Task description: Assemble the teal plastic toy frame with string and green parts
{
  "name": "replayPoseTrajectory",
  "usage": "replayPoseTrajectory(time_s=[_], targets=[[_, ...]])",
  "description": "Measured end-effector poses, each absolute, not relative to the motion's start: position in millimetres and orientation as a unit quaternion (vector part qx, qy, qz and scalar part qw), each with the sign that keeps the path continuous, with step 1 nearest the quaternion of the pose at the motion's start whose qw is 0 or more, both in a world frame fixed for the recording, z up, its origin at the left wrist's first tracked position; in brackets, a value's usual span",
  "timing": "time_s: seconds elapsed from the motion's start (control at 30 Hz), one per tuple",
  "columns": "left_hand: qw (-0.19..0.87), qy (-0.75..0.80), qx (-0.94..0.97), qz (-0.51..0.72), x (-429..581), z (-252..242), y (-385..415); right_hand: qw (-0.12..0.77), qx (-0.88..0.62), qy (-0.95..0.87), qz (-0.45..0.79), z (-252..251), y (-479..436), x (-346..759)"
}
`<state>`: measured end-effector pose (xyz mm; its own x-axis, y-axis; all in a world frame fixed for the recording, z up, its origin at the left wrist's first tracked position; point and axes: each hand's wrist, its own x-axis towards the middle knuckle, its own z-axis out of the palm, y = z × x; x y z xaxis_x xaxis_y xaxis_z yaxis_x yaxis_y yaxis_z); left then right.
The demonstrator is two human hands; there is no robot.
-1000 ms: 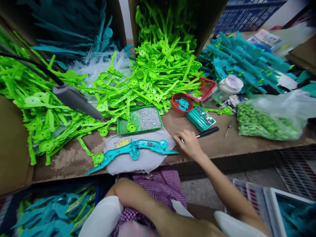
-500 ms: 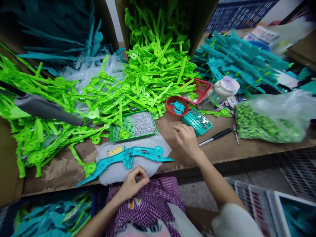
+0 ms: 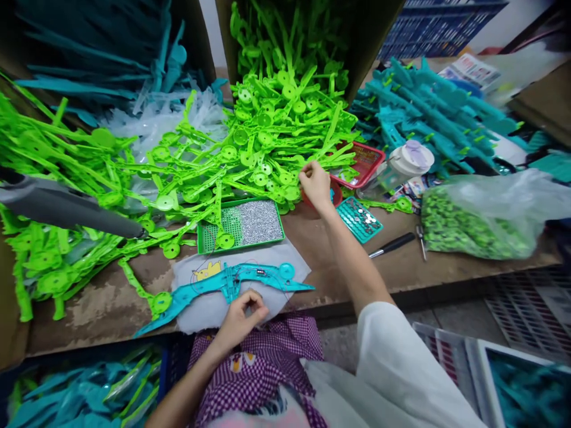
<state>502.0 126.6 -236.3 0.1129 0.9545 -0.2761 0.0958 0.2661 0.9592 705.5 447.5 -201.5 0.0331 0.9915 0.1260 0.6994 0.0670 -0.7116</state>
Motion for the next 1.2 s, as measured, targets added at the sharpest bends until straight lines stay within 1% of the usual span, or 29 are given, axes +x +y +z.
replayPoseTrajectory(time_s=[0.07,0.13,0.33,0.47,0.57,0.67,0.73,0.8,0.87,1.0,1.1,1.17,1.2], targets=[[0.538,0.548,0.489,0.413,504,-229,144,0.371,-0.611,-0.653,0.249,-209,437,715],[0.498,0.532,0.501,0.466,508,-218,168,0.382,-0.586,-0.661,0.270,-217,434,716],[0.431,0.518,0.444,0.590,522,-190,237,0.331,-0.549,-0.730,0.237,-228,441,712],[0.426,0.520,0.405,0.620,528,-185,264,0.300,-0.535,-0.765,0.198,-220,438,721],[0.423,0.520,0.385,0.635,531,-189,274,0.285,-0.534,-0.786,0.128,-215,438,721],[0.421,0.534,0.390,0.621,528,-196,269,0.217,-0.532,-0.815,0.070,-217,445,714],[0.408,0.555,0.424,0.588,521,-202,256,0.162,-0.533,-0.829,0.058,-218,450,710],[0.384,0.569,0.474,0.552,512,-206,241,0.125,-0.533,-0.836,0.046,-217,451,710],[0.353,0.572,0.518,0.529,501,-207,228,0.121,-0.522,-0.844,0.024,-211,449,711],[0.298,0.575,0.567,0.509,489,-202,225,0.162,-0.458,-0.874,-0.022,-186,442,687],[0.272,0.575,0.582,0.507,493,-197,233,0.137,-0.358,-0.923,0.001,-170,435,637],[0.257,0.578,0.589,0.502,498,-196,234,0.115,-0.295,-0.948,0.034,-168,431,603],[0.247,0.583,0.591,0.500,501,-197,232,0.117,-0.276,-0.953,0.053,-169,430,592]])
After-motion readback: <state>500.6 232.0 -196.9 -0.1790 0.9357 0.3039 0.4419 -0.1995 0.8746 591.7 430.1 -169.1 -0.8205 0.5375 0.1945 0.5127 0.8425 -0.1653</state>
